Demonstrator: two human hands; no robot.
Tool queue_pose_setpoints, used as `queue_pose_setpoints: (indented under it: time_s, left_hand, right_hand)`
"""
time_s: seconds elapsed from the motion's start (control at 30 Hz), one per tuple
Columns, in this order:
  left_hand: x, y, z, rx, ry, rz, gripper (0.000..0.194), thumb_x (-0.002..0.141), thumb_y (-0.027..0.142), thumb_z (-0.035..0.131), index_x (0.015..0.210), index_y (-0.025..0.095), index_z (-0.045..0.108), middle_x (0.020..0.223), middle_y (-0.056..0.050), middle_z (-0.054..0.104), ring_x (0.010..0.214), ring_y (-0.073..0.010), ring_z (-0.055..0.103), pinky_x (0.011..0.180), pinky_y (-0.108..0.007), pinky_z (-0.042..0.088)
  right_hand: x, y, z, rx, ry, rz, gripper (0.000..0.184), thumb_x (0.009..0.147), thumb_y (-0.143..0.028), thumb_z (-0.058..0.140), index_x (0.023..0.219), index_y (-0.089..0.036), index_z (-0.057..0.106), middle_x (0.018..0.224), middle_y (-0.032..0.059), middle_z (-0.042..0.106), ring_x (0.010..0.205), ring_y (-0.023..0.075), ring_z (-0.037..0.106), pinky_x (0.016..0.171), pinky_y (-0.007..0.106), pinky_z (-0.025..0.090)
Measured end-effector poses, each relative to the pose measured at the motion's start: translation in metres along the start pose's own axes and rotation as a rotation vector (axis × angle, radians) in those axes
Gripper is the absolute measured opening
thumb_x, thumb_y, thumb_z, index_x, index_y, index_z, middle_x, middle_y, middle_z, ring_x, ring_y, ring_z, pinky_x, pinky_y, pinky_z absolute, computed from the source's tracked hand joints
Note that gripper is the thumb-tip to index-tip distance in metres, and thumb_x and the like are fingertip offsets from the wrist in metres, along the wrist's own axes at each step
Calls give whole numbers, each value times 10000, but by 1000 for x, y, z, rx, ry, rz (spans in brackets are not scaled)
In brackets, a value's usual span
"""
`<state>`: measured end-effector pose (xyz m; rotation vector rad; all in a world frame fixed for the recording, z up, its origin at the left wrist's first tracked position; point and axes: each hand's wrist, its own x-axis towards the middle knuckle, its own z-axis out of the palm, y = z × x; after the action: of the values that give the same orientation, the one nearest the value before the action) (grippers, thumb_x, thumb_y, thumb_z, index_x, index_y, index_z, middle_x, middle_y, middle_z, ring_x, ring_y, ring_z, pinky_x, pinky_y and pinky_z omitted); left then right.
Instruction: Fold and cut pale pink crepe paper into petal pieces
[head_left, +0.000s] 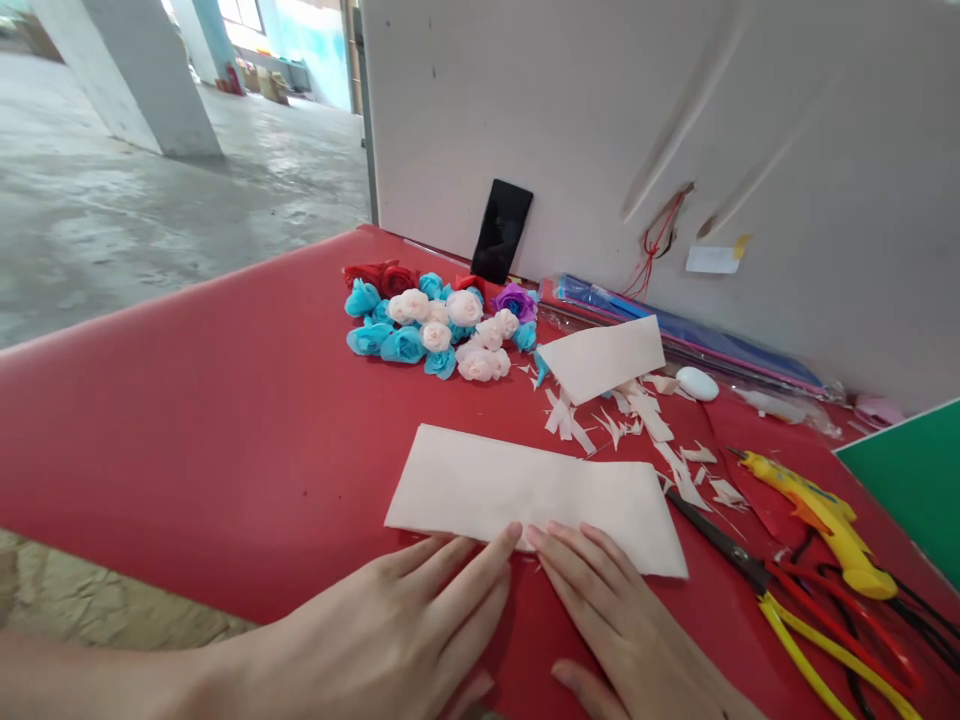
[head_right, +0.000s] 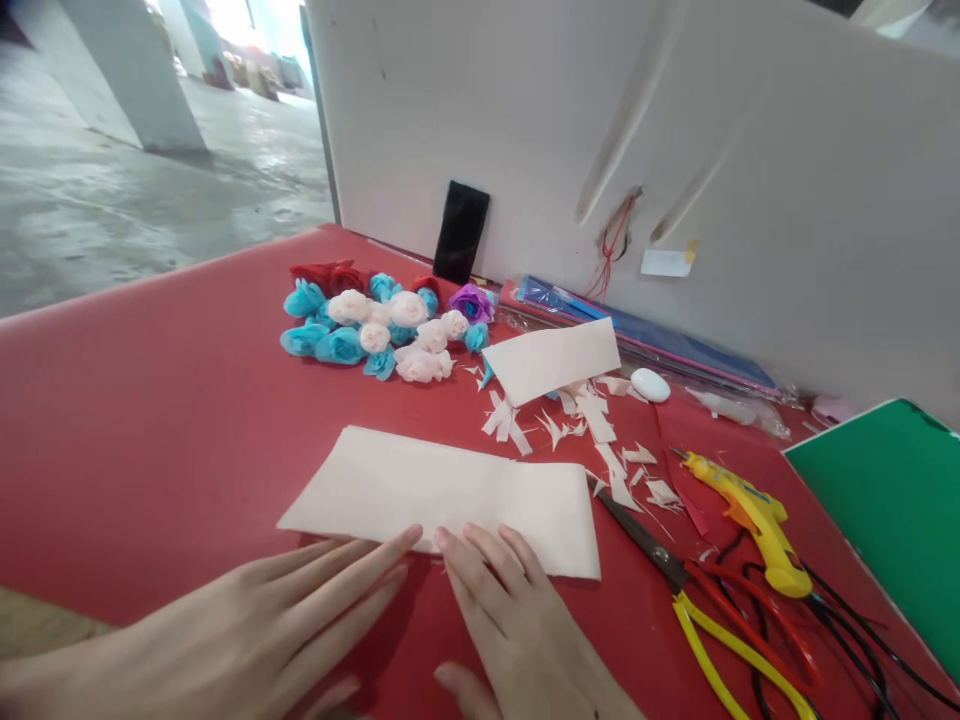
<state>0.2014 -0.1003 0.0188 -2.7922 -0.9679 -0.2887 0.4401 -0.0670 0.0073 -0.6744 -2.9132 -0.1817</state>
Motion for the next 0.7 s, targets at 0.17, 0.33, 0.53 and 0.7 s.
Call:
queue_pose_setpoints:
  time_s: [0.17, 0.33, 0.53, 0.7]
  left_hand:
    - [-5, 0, 3, -16, 56, 5, 395, 964, 182, 294, 1144, 44, 617, 1154, -167, 666, 984, -259, 671, 828, -331, 559]
    - [-6, -1, 6, -45, 57, -5, 391, 968, 200, 307, 1160, 43, 610, 1161, -178, 658, 992, -262, 671, 842, -335, 556]
    - [-3, -4, 5, -14, 54, 20, 407, 974, 198, 276, 1184, 61, 596, 1190, -156, 648, 988, -260, 670, 802, -335, 571]
    - [-2, -7, 0, -90, 77, 99, 402, 923, 107, 286, 1117, 156, 634, 1126, -75, 694, 936, -221, 672, 808, -307, 555]
  right_hand:
    - [0, 3, 3, -13, -22, -8, 771, 911, -323, 444, 1475, -53, -8, 1421, 109, 441, 1299, 239, 406, 1051, 351, 363]
    - [-1, 4, 5, -27, -18, -22, 766, 909, -352, 456, 1475, -47, 41, 1435, 97, 424, 1314, 233, 380, 1066, 342, 335]
    - [-2, 4, 7, 6, -26, -15, 722, 906, -367, 463, 1472, -59, 137, 1451, 88, 403, 1333, 229, 348, 1094, 345, 301]
    - [-3, 3, 5, 118, -75, 39, 614, 901, -345, 475, 1431, -87, 299, 1464, 73, 387, 1366, 214, 291, 1126, 352, 255]
